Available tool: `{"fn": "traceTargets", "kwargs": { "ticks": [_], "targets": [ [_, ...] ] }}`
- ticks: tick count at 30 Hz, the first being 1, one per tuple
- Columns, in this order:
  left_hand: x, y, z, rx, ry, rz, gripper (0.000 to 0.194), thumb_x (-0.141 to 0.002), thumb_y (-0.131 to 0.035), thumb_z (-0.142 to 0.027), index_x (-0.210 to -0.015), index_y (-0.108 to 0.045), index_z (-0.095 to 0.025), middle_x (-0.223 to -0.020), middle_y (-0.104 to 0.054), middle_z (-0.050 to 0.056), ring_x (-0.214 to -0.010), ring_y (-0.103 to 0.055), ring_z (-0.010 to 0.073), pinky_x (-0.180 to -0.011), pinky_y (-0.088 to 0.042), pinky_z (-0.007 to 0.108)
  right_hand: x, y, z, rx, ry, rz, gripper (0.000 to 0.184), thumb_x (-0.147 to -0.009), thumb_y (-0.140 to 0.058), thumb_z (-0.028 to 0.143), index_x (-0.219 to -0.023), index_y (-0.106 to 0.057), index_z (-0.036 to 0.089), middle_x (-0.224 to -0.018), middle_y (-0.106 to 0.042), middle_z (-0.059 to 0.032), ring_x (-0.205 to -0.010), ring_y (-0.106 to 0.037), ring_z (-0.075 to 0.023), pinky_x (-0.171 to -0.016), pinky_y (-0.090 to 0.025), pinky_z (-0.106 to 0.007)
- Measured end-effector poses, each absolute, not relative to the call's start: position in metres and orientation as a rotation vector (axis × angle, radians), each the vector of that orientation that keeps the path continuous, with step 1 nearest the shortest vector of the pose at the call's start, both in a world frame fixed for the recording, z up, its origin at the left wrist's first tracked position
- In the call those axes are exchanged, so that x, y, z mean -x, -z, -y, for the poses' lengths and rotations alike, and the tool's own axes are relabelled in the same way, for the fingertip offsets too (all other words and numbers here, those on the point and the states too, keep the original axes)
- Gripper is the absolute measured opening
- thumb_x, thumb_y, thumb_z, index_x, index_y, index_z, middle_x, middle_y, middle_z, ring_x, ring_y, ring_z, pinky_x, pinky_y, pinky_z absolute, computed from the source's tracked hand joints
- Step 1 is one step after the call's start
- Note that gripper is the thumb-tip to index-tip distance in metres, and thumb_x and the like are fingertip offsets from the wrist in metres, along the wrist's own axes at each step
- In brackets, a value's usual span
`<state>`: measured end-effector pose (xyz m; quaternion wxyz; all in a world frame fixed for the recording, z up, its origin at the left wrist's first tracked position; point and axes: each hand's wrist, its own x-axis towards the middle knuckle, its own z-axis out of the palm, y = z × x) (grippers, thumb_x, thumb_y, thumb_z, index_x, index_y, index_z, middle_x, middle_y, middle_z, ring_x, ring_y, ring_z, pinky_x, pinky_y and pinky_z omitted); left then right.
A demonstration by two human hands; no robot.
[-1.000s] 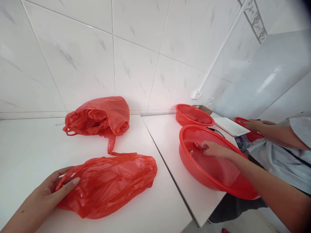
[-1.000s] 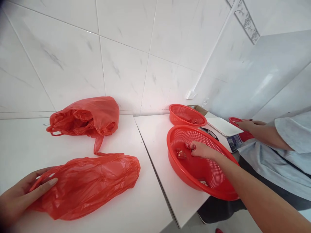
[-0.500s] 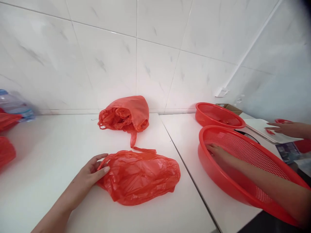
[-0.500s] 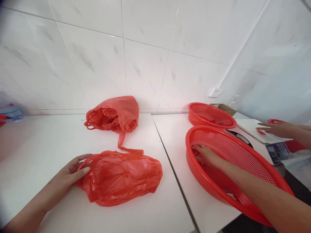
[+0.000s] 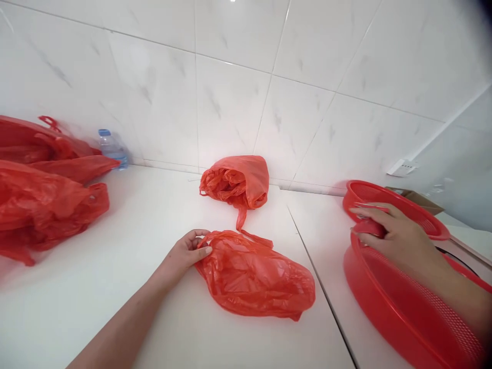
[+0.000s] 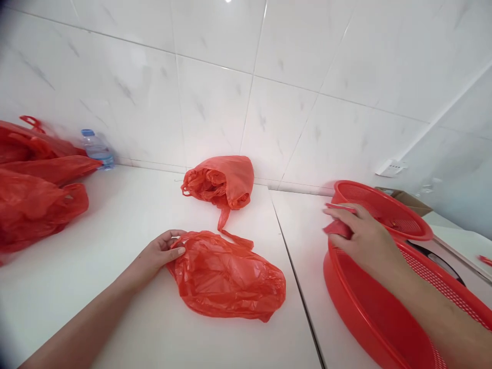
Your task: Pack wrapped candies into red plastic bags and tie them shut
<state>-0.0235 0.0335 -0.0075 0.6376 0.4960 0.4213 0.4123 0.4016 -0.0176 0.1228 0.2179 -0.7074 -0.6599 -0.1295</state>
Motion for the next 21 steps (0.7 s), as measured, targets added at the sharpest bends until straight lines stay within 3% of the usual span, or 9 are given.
{"fn": "traceTargets", "kwargs": {
  "ticks": [1,5,8,12,15,18,21],
  "targets": [
    [0.024,0.009,-0.034,-1.139,-0.944,-0.972,0.044,-0.071,-0.070,-0.039,-0.108,-0.053,-0.022,-0.089,-0.065,0.004,-0.077,-0.064,0.0212,-0.073,-0.050,0.036,-0.377,-0.127,0.018,1.830,0.299,1.951,0.051,-0.070,-0.061,0.018,-0.118,-0.055,0.034,-0.119,-0.054,-0.0028,-0.095,-0.060,-0.0178,-0.073,-0.047,-0.028],
    [0.025,0.015,-0.035,-1.136,-0.982,-0.996,0.047,-0.071,-0.070,-0.040,-0.110,-0.052,-0.022,-0.085,-0.063,0.002,-0.074,-0.062,0.0178,-0.071,-0.049,0.033,-0.284,-0.115,0.017,1.350,-0.228,2.444,0.076,-0.070,-0.051,0.006,-0.137,-0.031,0.035,-0.122,-0.054,-0.0019,-0.091,-0.062,-0.0131,-0.075,-0.051,-0.025],
    [0.026,0.019,-0.036,-1.142,-0.999,-0.989,0.048,-0.071,-0.069,-0.041,-0.111,-0.052,-0.022,-0.085,-0.062,0.002,-0.073,-0.061,0.0169,-0.070,-0.049,0.032,-0.236,-0.089,0.009,1.051,-0.226,2.755,0.076,-0.065,-0.052,0.002,-0.135,-0.034,0.027,-0.130,-0.050,-0.0040,-0.114,-0.051,-0.0201,-0.090,-0.047,-0.032],
    [0.027,0.020,-0.036,-1.165,-0.988,-0.958,0.046,-0.072,-0.068,-0.040,-0.111,-0.052,-0.022,-0.087,-0.063,0.002,-0.073,-0.062,0.0169,-0.070,-0.049,0.031,-0.213,-0.070,-0.002,0.851,-0.192,2.956,0.063,-0.067,-0.057,0.003,-0.126,-0.047,0.023,-0.129,-0.052,-0.0045,-0.119,-0.046,-0.0201,-0.100,-0.039,-0.036],
    [0.026,0.018,-0.035,-1.176,-0.974,-0.929,0.043,-0.073,-0.067,-0.040,-0.110,-0.052,-0.022,-0.091,-0.064,0.003,-0.076,-0.063,0.0185,-0.072,-0.049,0.033,-0.232,-0.079,-0.003,1.032,-0.170,2.894,0.050,-0.071,-0.066,0.023,-0.120,-0.054,0.026,-0.129,-0.053,-0.0045,-0.120,-0.046,-0.0241,-0.101,-0.038,-0.041],
    [0.026,0.017,-0.035,-1.191,-0.959,-0.924,0.042,-0.074,-0.066,-0.041,-0.109,-0.053,-0.022,-0.093,-0.066,0.004,-0.079,-0.064,0.0200,-0.073,-0.049,0.034,-0.284,-0.097,0.008,1.492,0.021,2.603,0.040,-0.080,-0.057,0.037,-0.119,-0.055,0.030,-0.127,-0.055,-0.0039,-0.114,-0.052,-0.0256,-0.093,-0.045,-0.041],
    [0.027,0.017,-0.036,-1.184,-0.959,-0.945,0.044,-0.072,-0.067,-0.042,-0.109,-0.053,-0.022,-0.093,-0.067,0.005,-0.079,-0.064,0.0205,-0.072,-0.049,0.034,-0.349,-0.107,0.033,1.928,0.211,2.205,0.029,-0.081,-0.054,0.045,-0.106,-0.061,0.031,-0.112,-0.063,-0.0043,-0.090,-0.064,-0.0229,-0.067,-0.053,-0.032]
  ]
}}
